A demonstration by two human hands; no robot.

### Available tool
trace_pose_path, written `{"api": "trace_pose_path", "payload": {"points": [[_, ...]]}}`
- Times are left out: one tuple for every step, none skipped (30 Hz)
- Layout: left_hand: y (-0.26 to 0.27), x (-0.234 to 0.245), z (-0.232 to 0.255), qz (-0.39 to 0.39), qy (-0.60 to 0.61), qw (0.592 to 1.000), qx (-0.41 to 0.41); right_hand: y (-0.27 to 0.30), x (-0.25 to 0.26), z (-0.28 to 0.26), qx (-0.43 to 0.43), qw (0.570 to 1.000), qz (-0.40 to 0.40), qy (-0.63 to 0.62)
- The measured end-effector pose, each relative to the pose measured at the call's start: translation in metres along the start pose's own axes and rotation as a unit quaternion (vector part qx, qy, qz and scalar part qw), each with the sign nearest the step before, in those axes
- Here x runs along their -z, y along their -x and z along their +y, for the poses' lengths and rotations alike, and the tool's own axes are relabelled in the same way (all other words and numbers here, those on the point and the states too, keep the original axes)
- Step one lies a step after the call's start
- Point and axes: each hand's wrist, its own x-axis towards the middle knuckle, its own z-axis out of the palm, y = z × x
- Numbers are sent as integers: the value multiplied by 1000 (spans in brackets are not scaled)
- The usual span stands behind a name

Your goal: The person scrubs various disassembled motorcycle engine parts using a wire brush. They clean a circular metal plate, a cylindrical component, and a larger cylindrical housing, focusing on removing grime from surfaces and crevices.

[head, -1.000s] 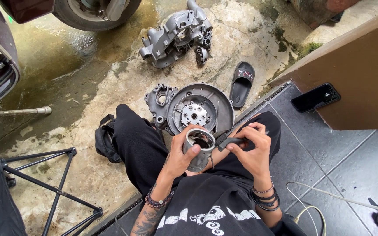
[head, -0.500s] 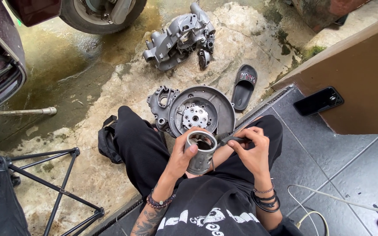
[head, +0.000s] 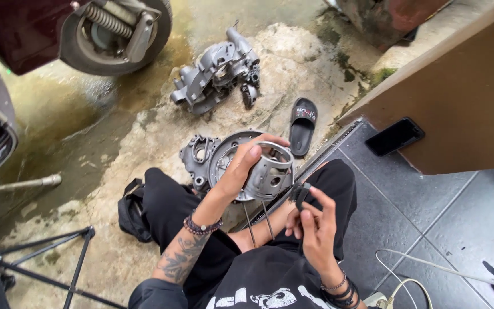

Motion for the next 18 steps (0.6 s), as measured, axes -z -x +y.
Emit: {"api": "trace_pose_path", "payload": {"points": [[-7, 1, 2, -8, 2, 1000, -3, -1, -2, 1, 4, 1000, 7, 4], [-14, 1, 5, -5, -13, 1000, 12, -2, -3, 2, 26, 999, -6, 31], [-20, 1, 7, -2, -30, 999, 26, -4, -5, 3, 46, 997, -19, 57], [-21, 5, 1, -7, -27, 999, 23, -3, -5, 11, 49, 997, -14, 62], [-21, 9, -5, -25, 35, 999, 31, -3, -4, 18, 35, 992, 6, 123], [-20, 14, -11, -41, 96, 994, 40, -2, -5, 26, 19, 983, 27, 183], [-16, 21, -19, -47, 98, 993, 39, -12, -8, 21, 20, 982, 32, 186], [-11, 29, -25, -28, 118, 992, 46, -21, -13, 16, 30, 978, 2, 208], [-6, 38, -32, -9, 137, 989, 53, -30, -18, 11, 40, 972, -29, 230], [-3, 44, -30, -7, 139, 989, 54, -37, -26, 5, 39, 972, -31, 231], [1, 49, -27, 14, 124, 991, 52, -44, -34, -1, 12, 978, -28, 204], [6, 55, -23, 38, 108, 992, 50, -51, -42, -6, -14, 984, -28, 176], [8, 59, -19, 42, 108, 992, 50, -55, -45, -5, -16, 984, -33, 175], [9, 63, -16, 50, 99, 993, 40, -60, -48, -3, -21, 982, -28, 186], [10, 67, -12, 57, 89, 994, 29, -65, -50, -1, -27, 980, -24, 197], [13, 69, -11, 61, 89, 994, 31, -68, -53, 0, -29, 980, -27, 195], [17, 71, -10, 66, 106, 992, 25, -71, -56, 1, 14, 975, -36, 220], [18, 74, -8, 68, 121, 990, 16, -76, -58, 2, 61, 967, -42, 243]]}}
